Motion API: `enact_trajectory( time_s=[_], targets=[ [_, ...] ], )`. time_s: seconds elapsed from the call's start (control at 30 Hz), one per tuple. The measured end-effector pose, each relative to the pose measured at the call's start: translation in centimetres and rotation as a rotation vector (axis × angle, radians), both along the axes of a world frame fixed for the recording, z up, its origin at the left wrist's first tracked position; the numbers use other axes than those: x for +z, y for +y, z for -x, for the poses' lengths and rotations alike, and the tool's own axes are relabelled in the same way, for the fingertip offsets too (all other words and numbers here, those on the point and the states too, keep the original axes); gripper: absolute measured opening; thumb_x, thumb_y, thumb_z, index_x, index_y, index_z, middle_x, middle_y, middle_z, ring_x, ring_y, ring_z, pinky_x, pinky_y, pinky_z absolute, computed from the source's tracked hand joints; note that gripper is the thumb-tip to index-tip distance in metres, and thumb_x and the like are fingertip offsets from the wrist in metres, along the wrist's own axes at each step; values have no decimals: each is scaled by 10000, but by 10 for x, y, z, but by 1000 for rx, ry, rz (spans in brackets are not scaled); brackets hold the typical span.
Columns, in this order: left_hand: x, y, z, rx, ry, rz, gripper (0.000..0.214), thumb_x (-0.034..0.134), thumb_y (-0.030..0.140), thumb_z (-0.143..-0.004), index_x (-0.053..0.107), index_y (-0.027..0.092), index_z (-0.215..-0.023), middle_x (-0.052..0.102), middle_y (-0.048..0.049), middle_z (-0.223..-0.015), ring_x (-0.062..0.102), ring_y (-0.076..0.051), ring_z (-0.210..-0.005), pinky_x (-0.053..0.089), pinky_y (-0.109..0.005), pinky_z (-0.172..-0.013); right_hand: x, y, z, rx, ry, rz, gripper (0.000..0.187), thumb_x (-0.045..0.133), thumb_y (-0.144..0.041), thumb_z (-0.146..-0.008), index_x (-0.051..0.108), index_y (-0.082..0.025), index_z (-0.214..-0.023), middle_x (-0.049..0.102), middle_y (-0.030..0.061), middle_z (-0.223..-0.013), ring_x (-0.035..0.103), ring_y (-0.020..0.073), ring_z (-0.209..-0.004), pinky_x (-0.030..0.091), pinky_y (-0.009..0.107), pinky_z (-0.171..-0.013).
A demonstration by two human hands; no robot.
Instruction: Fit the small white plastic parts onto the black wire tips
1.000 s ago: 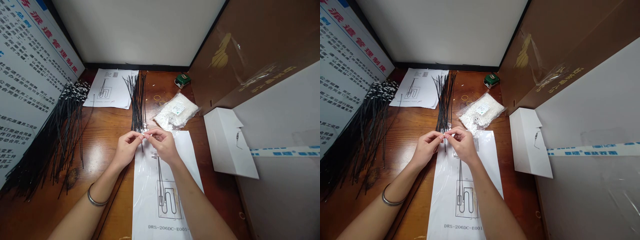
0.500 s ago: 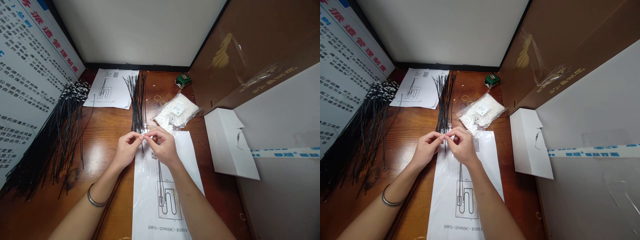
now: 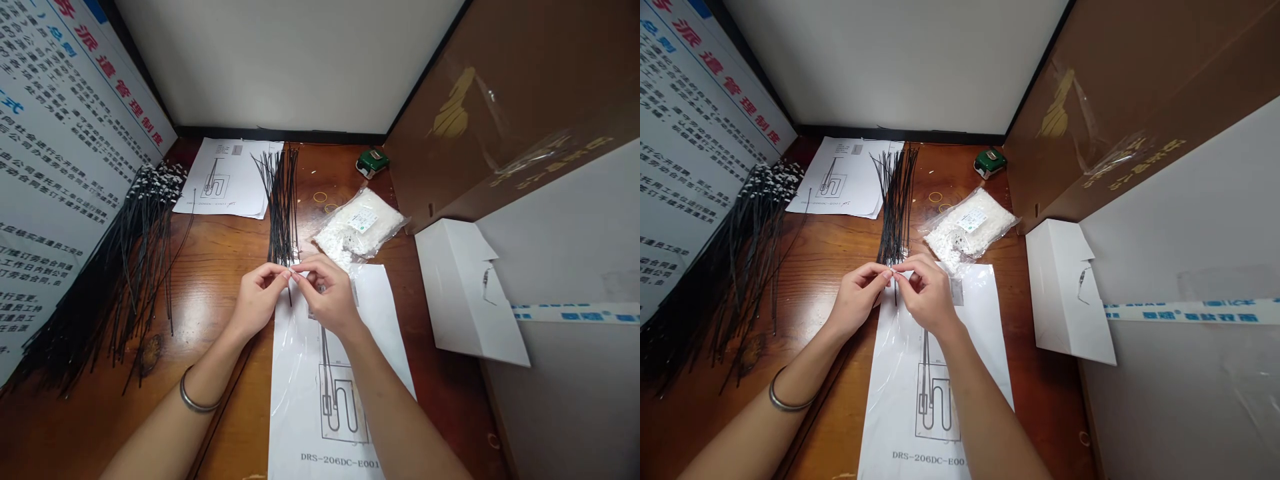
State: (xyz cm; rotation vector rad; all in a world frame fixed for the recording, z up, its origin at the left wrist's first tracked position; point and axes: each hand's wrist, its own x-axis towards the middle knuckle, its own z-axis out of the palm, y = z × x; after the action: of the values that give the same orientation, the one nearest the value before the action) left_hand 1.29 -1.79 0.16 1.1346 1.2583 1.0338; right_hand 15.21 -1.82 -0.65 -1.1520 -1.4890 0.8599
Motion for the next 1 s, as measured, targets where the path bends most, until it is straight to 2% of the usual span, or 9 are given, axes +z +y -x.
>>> enact_trajectory(
  time_s=[0.2,0.67,0.8,1.0],
  targets=[
    [1,0,-1,7,22,-19,197,657,367,-763,668,171,-749,632,-11,-673,563,-142,-665,417,-232,-557,-1,0,0,-27,-33,-89,120,590,-194,-833,707,-210,-812,636,45,-814,512,110,-557,406,264,-465],
    [-1,-1,-3,56,-38,9,201,693,365,-734,653,170,-754,604,3,-618,554,-130,-612,423,-236,-544,-1,0,0,-25,-48,-116,106,600,-164,-824,700,-190,-799,632,48,-796,503,102,-545,402,256,-452],
    [0,0,-3,60,-23,-21,185,694,350,-734,663,170,-760,631,-2,-660,565,-132,-627,434,-242,-565,-1,-1,0,-16,15,-9,74,627,-205,-808,699,-187,-806,628,42,-830,475,78,-505,397,254,-451],
    [0,0,-3,65,49,-95,174,672,329,-748,669,155,-755,658,-19,-710,556,-129,-639,439,-239,-588,-1,1,1,40,264,277,132,668,-309,-771,683,-178,-787,649,39,-830,550,91,-529,431,238,-451]
  ],
)
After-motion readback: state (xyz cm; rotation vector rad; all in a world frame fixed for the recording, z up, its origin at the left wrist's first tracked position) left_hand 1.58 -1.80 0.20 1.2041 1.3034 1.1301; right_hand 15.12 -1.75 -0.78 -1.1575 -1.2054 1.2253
